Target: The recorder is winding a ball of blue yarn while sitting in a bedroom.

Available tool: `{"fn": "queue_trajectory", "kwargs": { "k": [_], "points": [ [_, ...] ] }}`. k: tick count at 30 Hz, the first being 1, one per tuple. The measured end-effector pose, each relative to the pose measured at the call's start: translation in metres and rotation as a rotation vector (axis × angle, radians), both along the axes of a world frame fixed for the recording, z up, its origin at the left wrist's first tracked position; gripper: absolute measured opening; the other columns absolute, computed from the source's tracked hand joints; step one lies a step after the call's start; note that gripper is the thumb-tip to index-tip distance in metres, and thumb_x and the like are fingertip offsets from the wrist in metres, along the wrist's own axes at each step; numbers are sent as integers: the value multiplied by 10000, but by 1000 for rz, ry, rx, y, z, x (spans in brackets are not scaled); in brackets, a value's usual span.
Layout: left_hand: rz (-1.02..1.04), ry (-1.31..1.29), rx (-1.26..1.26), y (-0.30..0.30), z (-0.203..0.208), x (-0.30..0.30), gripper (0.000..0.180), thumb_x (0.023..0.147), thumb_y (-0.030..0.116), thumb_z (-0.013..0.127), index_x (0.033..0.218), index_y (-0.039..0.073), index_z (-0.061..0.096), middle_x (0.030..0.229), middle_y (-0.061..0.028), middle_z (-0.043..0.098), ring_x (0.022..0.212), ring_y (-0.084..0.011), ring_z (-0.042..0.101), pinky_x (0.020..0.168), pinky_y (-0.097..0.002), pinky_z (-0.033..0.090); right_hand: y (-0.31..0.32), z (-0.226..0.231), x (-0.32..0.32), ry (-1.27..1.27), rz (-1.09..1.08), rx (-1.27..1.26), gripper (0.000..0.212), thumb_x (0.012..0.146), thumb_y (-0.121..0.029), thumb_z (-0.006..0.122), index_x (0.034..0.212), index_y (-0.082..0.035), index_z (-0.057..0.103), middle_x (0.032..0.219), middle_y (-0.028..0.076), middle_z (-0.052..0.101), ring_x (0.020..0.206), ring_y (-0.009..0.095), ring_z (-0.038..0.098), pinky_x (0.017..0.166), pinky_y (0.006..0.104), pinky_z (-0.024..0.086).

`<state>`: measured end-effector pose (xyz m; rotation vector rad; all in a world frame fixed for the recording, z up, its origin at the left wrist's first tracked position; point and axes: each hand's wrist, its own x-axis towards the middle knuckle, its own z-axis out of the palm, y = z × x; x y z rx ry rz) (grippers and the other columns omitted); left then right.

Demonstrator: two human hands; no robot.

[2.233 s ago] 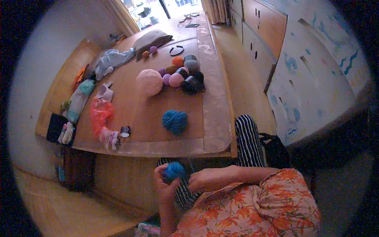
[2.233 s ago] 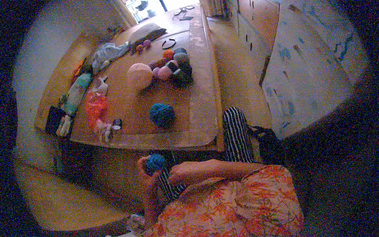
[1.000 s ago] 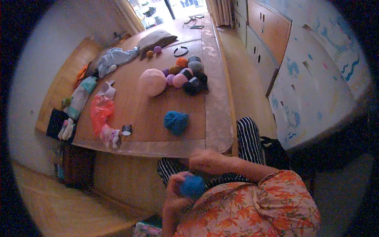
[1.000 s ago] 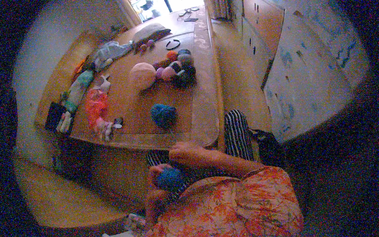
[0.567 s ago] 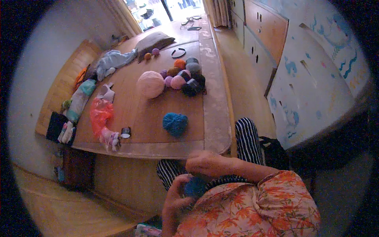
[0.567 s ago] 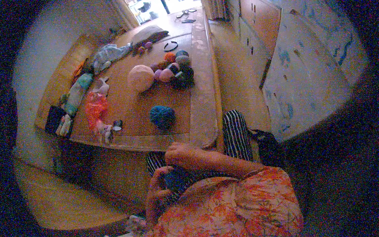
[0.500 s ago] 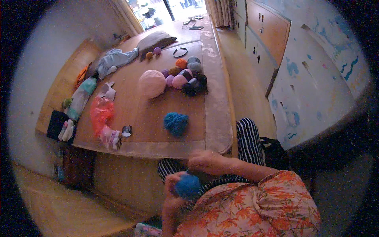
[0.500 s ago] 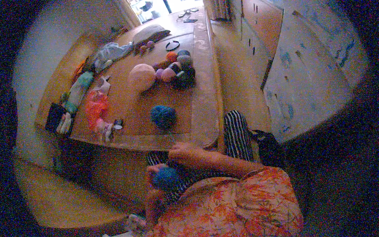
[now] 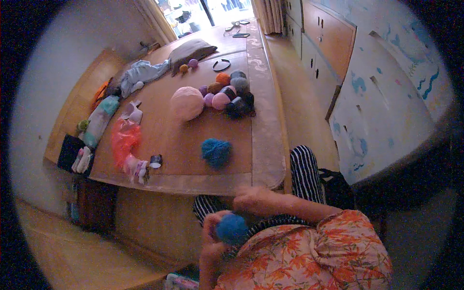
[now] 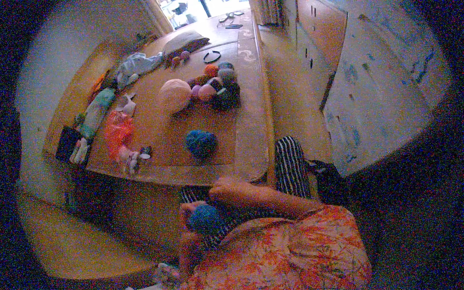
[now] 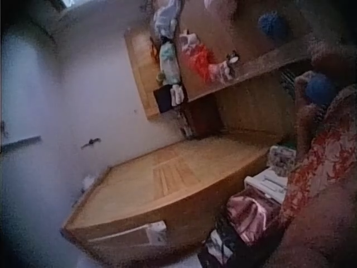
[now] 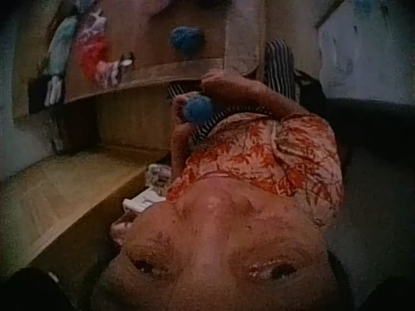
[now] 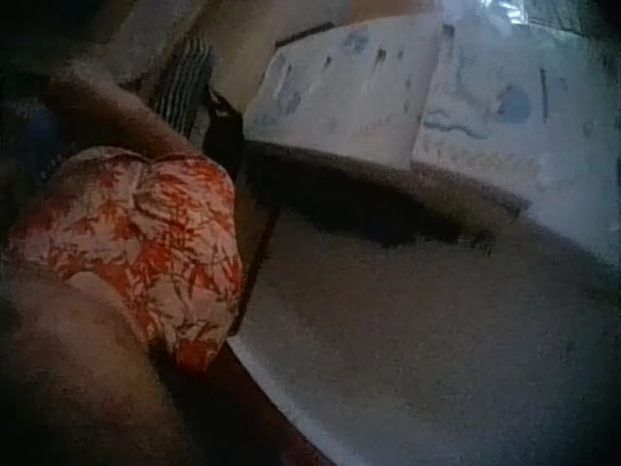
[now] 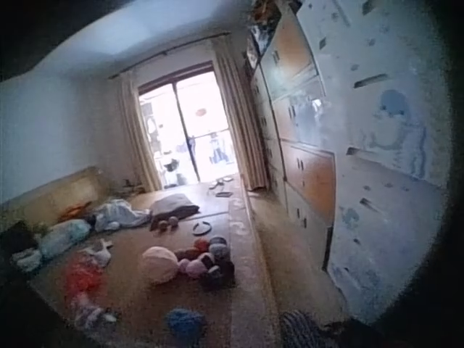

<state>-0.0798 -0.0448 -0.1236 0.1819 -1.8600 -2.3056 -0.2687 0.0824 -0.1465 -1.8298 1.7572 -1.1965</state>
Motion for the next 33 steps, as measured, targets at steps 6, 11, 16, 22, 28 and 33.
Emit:
{"fn": "queue_trajectory", "kwargs": {
  "k": [6,11,16,22,28,33],
  "points": [
    [407,-60,-414,-30,-18,-7,543,649,37,736,1114,110,466,1171,-78,526,1042,-198,528,921,-365,440,-2,-9,38,-43,374,17,102,822,-112,555,885,-34,573,851,155,558,847,362,561,733,450,470],
    [12,-134,-269,-16,-18,6,577,648,85,772,1135,107,463,1216,-84,506,1101,-220,512,938,-364,427,-3,26,5,46,145,-80,113,888,-149,538,919,-49,581,858,144,564,842,355,566,723,433,471],
    [166,295,262,-3,7,-8,625,669,113,779,1203,103,455,1199,-85,509,1121,-216,503,933,-343,429,-8,-19,10,43,163,53,110,860,-130,541,937,-58,573,888,147,569,863,355,564,728,423,473],
    [210,0,-693,-23,-20,-5,607,656,105,787,1178,85,477,1125,-68,505,1082,-189,507,912,-316,426,0,20,29,-54,425,44,78,852,-122,543,899,-61,556,884,157,544,846,365,545,717,437,462],
    [-65,141,-266,-4,-12,-6,657,589,185,834,1127,124,464,1184,-115,488,1086,-254,506,941,-352,418,-5,14,-5,-68,42,-76,117,886,-158,536,893,-44,561,838,161,560,826,358,566,733,424,472],
    [409,144,-39,-18,-15,-17,649,599,143,817,1119,133,428,1197,-122,486,1114,-264,499,974,-377,399,1,-20,29,66,304,52,76,800,-99,555,849,-47,530,885,147,565,875,347,569,727,438,477]
  ]
}}
